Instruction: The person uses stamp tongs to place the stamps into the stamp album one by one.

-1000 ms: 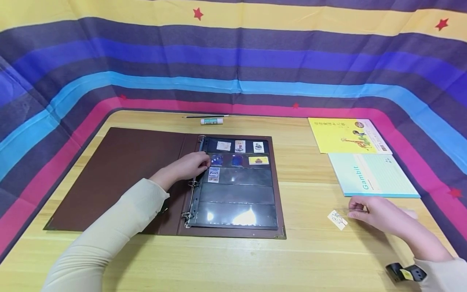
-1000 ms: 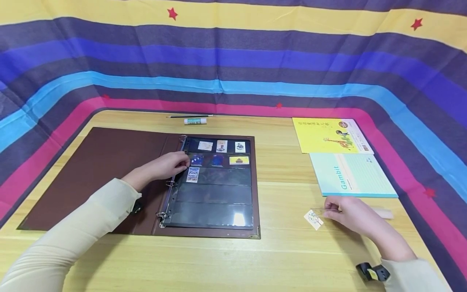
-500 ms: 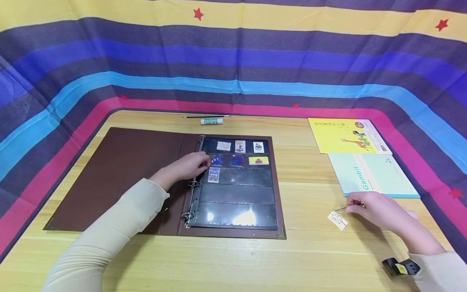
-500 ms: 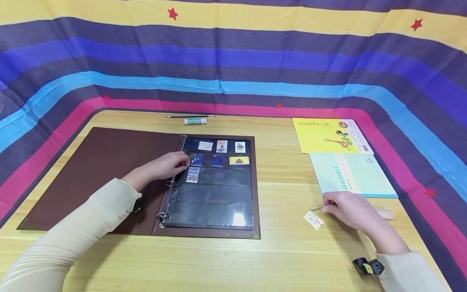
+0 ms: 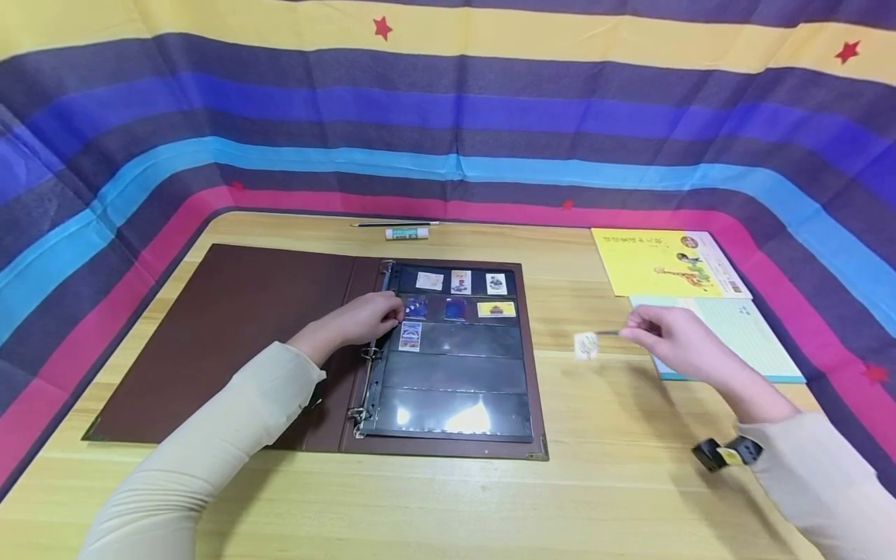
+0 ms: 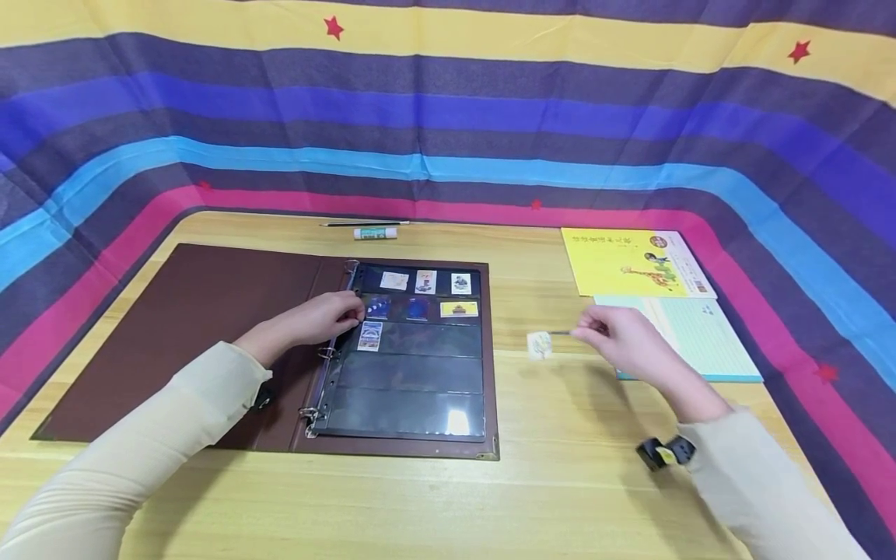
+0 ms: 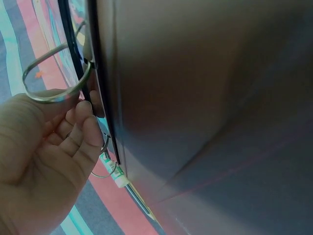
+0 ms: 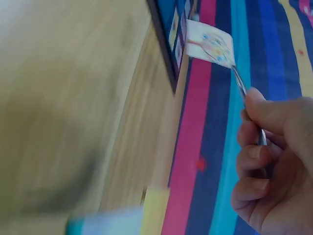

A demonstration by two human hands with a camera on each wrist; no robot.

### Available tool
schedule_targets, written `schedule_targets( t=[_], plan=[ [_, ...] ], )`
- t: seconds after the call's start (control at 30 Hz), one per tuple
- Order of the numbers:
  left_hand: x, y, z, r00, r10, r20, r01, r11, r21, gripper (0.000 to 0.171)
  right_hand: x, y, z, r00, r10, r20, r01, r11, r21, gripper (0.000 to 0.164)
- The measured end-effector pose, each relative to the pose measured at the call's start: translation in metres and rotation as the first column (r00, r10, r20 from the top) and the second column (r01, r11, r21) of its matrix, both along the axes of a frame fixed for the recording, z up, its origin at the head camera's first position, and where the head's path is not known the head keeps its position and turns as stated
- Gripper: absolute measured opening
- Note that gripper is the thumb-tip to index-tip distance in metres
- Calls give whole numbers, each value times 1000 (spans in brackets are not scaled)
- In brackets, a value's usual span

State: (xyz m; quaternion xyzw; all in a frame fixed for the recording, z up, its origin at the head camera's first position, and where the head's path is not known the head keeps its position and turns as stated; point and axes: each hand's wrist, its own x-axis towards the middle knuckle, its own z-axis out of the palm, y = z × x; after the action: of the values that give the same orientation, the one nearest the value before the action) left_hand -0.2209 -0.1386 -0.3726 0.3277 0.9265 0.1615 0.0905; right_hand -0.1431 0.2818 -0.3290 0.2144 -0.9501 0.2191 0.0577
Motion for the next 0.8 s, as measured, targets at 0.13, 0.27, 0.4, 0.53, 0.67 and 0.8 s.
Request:
schedule_targets(
  t=[0.13,0.27,0.4,0.53,0.67,0.8],
  plan=[
    [1,1,0,1000,9,5,-9,1000,-13,4,-27,-34,-2,999,-2,43,5,998,-69,21],
    [1,2,-1,1000,3,6,-2,1000,-15,4,-49,-69,-10,992,-11,122,25,993,-114,22],
    [0,2,-1,1000,-8,5,8,1000,-6,4,-66,-100,-22,987,-20,158,39,992,-122,21],
    [0,1,0,1000,-17,0,17,1000,6,5,-77,-121,-32,988,-34,148,50,993,-107,19],
    [0,1,0,1000,-25,-7,25,1000,17,5,-83,-133,-37,984,-40,176,58,993,-99,19],
    [-1,1,0,1000,-23,1,23,1000,22,4,-84,-139,-39,972,-30,231,51,995,-84,20]
  ],
)
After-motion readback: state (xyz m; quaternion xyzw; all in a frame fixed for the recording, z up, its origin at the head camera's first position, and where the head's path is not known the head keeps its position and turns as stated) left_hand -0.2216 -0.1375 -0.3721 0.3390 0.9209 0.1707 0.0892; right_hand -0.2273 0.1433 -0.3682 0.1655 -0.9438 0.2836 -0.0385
